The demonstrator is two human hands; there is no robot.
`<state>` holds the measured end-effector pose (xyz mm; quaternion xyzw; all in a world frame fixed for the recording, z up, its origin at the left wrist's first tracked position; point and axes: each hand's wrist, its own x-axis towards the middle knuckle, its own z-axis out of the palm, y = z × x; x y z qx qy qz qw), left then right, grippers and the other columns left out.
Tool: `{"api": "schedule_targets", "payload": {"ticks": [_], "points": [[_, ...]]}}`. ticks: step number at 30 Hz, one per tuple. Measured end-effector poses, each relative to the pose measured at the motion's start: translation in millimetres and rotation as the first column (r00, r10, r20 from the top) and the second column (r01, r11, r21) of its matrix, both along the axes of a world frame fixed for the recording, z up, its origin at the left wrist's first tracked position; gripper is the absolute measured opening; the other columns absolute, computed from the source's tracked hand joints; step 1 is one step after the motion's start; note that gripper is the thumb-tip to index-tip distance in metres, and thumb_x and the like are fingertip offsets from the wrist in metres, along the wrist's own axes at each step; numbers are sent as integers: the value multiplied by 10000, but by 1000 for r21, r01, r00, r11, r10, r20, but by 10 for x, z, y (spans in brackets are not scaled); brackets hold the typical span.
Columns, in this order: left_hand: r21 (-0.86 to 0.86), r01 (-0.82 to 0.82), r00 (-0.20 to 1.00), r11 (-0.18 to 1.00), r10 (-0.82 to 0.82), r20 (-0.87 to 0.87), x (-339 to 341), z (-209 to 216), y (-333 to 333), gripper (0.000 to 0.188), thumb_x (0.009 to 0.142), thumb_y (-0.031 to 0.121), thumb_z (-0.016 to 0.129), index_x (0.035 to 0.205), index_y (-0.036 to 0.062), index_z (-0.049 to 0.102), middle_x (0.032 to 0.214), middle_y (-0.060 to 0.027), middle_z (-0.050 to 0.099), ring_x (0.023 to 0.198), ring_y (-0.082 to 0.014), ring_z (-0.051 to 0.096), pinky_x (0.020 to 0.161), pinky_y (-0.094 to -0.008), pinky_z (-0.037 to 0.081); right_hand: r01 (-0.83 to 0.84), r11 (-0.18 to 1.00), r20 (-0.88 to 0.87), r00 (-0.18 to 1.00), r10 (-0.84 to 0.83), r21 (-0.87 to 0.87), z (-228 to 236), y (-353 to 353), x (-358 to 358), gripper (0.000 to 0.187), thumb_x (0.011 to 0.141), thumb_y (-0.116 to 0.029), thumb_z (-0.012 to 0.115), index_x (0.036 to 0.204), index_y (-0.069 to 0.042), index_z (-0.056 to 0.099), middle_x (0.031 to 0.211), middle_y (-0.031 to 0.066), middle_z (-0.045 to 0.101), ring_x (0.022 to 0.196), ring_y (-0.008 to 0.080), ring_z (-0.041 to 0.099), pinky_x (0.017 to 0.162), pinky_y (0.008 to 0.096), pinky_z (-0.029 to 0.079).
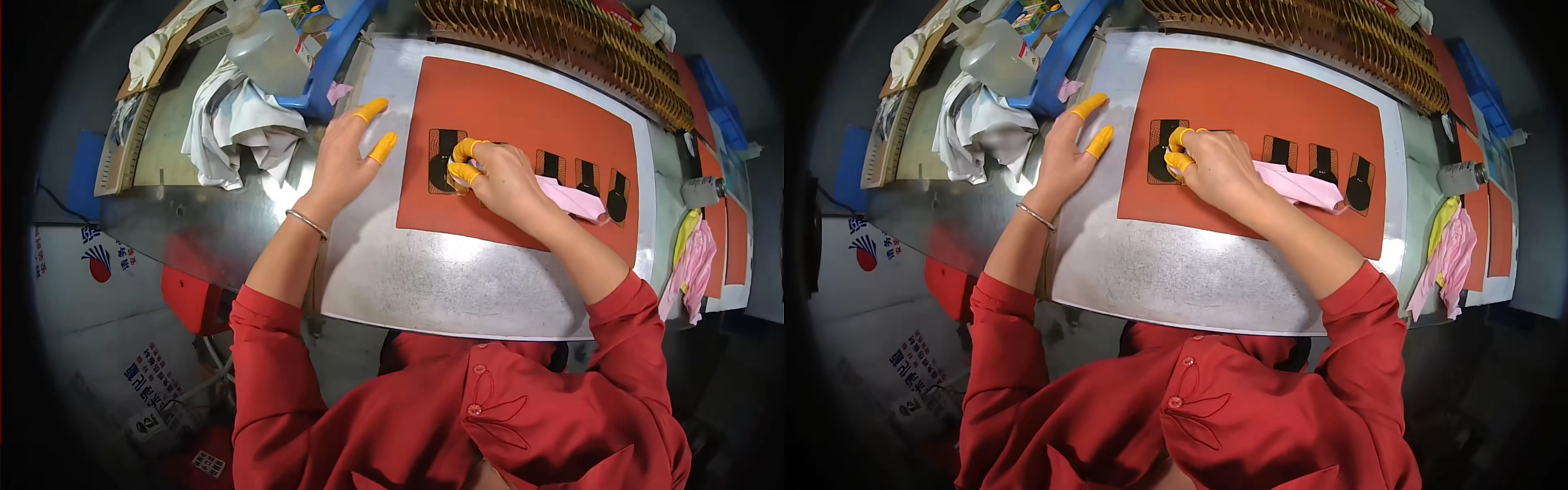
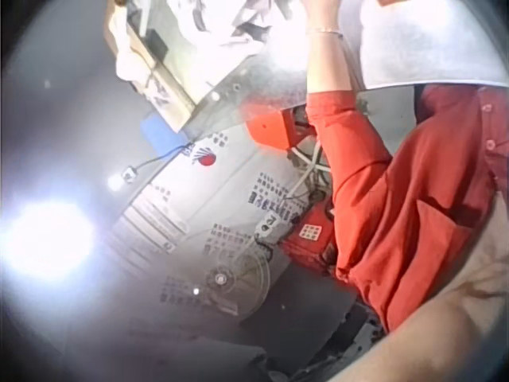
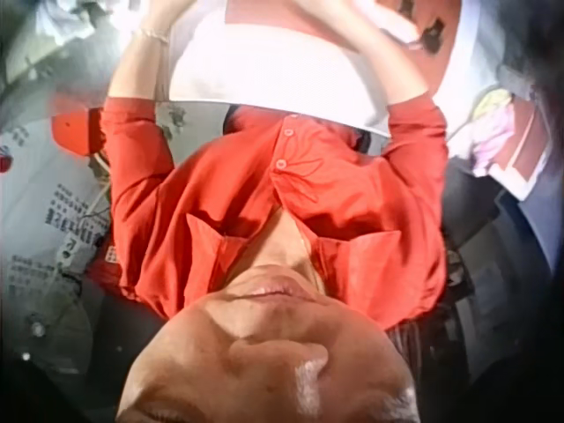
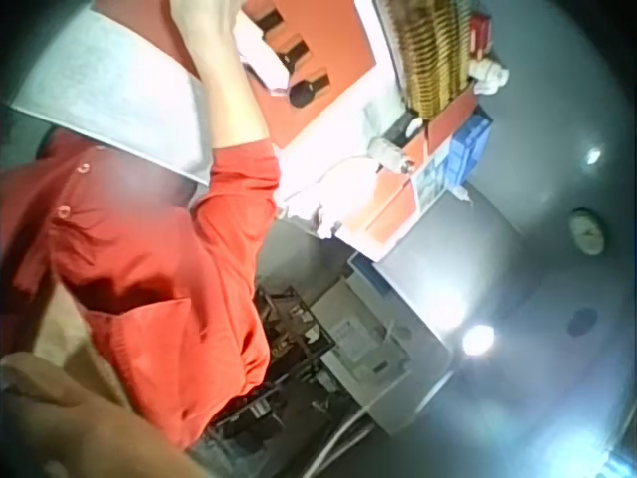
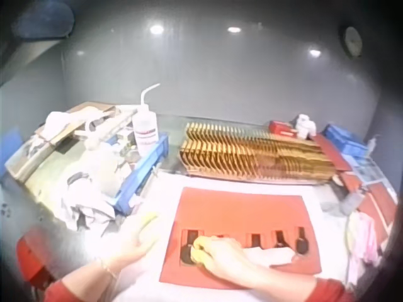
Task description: The person wipes four small dark decorative items arranged on a red mat using a yellow cloth and a pink cloth. They repeatedly rub each item, occasionally repositioning the mat and refilling the cloth with liquid from a squeeze bottle. The items remain on the mat throughout the process.
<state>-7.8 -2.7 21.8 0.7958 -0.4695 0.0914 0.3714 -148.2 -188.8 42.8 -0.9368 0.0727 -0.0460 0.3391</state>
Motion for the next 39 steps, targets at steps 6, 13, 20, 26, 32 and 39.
{"api": "schedule_targets", "payload": {"ticks": [6, 13, 20, 26, 32, 39], "points": [[-120, 11, 1000, 993, -9, 20, 84, -100, 38, 277, 786, 123, 655, 1043, 41, 592, 984, -101, 614, 922, -275, 569, 808, -350, 421, 45, 989, 2, 999, -46, -140, -66, 97, 18, 206, 811, -193, 617, 872, 4, 626, 732, 194, 621, 648, 345, 602, 596, 442, 467], [-157, -23, 993, 987, 4, -121, 73, -120, 71, 243, 793, 48, 627, 1031, 2, 610, 906, -103, 633, 837, -222, 611, 749, -293, 463, 102, 991, -65, 992, -107, -85, -36, 158, 23, 187, 794, -166, 643, 859, 9, 622, 728, 177, 621, 646, 322, 609, 597, 425, 468], [-164, -92, 989, 982, 71, -132, 126, -137, 81, 191, 783, 88, 642, 968, 45, 635, 823, -87, 626, 717, -216, 603, 615, -297, 466, 150, 974, 12, 989, -151, -171, -117, 239, -36, 130, 771, -138, 646, 828, -22, 646, 729, 154, 625, 652, 321, 608, 587, 424, 466], [-145, -98, 989, 985, 80, -122, 71, -96, 72, 134, 774, 87, 643, 897, 35, 645, 784, -104, 629, 665, -233, 609, 587, -311, 481, 139, 972, 57, 990, -130, -190, -86, 268, -31, 128, 760, -133, 646, 846, -38, 650, 737, 149, 629, 647, 316, 609, 589, 418, 473], [-149, -127, 986, 981, 108, -131, 93, -128, 58, 133, 777, 95, 652, 891, 27, 645, 797, -107, 643, 665, -222, 622, 594, -296, 489, 103, 926, 92, 993, -74, -364, -143, 238, -26, 140, 790, -168, 624, 838, -39, 652, 713, 175, 615, 623, 343, 595, 578, 419, 465], [-156, -162, 977, 974, 137, -163, 53, -86, 91, 126, 779, 95, 649, 887, 31, 655, 761, -101, 635, 622, -212, 613, 567, -293, 481, 80, 933, 119, 992, -40, -351, -243, 211, -54, 139, 789, -177, 628, 779, -39, 647, 686, 169, 611, 612, 333, 595, 569, 437, 461]]}}
